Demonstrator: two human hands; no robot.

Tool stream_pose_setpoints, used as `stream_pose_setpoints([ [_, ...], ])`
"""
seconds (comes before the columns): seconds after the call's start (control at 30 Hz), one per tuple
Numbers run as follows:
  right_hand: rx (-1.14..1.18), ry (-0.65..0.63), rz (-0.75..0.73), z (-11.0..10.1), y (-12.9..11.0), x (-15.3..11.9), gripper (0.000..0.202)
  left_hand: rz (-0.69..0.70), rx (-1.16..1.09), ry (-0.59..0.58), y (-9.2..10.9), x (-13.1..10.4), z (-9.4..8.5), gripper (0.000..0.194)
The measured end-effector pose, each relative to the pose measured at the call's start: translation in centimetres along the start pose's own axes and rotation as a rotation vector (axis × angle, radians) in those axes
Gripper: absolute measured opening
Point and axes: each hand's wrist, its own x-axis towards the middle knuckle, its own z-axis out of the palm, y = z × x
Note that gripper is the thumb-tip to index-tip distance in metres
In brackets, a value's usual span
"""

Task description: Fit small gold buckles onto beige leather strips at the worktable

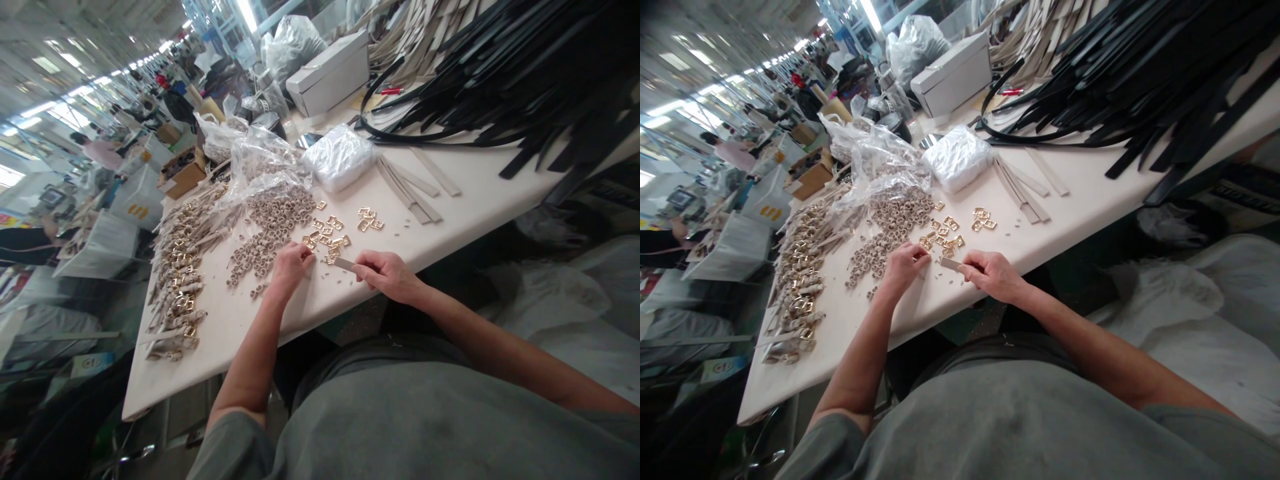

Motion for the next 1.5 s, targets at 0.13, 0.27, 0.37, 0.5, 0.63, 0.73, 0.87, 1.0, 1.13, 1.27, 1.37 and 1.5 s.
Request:
stream_pose_setpoints([
  [0.13,0.006,-0.004,-0.007,-0.1,-0.2,-0.1,0.028,0.114,0.016,-0.128,-0.4,0.6,-1.1,0.014],
  [0.27,-0.008,-0.008,-0.006,-0.1,-0.2,-0.1,0.027,0.15,0.071,-0.192,-0.5,1.3,-1.6,0.016],
  [0.37,-0.013,-0.011,-0.016,-0.1,-0.1,0.0,0.028,0.153,0.097,-0.197,-0.4,1.5,-1.7,0.014],
  [0.5,-0.016,-0.007,-0.02,-0.1,0.0,-0.1,0.028,0.148,0.098,-0.192,-0.3,1.2,-1.6,0.007],
  [0.63,-0.033,-0.002,-0.039,-0.1,-0.2,-0.1,0.027,0.068,0.099,-0.109,0.1,0.6,-0.9,0.005],
  [0.73,-0.05,0.003,-0.048,0.0,-0.2,-0.1,0.027,-0.006,0.143,-0.041,0.7,0.3,-0.3,0.008],
  [0.87,-0.046,-0.001,-0.035,0.0,-0.2,-0.1,0.026,-0.034,0.25,-0.019,1.3,0.2,0.2,0.01],
  [1.0,-0.049,0.005,-0.042,0.0,-0.1,0.0,0.026,-0.064,0.225,0.02,0.6,0.4,0.2,0.015],
  [1.13,-0.045,-0.001,-0.035,0.0,-0.2,0.0,0.025,-0.109,-0.051,0.082,-0.7,0.3,0.2,0.016],
  [1.27,-0.034,-0.013,-0.044,-0.1,-0.3,0.0,0.02,-0.206,-0.544,0.141,-0.2,-0.5,-0.3,0.017],
  [1.37,-0.03,0.01,-0.034,0.1,-0.5,0.2,0.018,-0.209,-0.774,0.158,1.8,-1.7,-1.2,0.024],
  [1.5,-0.049,0.088,-0.034,0.9,-0.9,0.6,0.016,-0.142,-0.882,0.199,4.3,-3.6,-2.3,0.032],
])
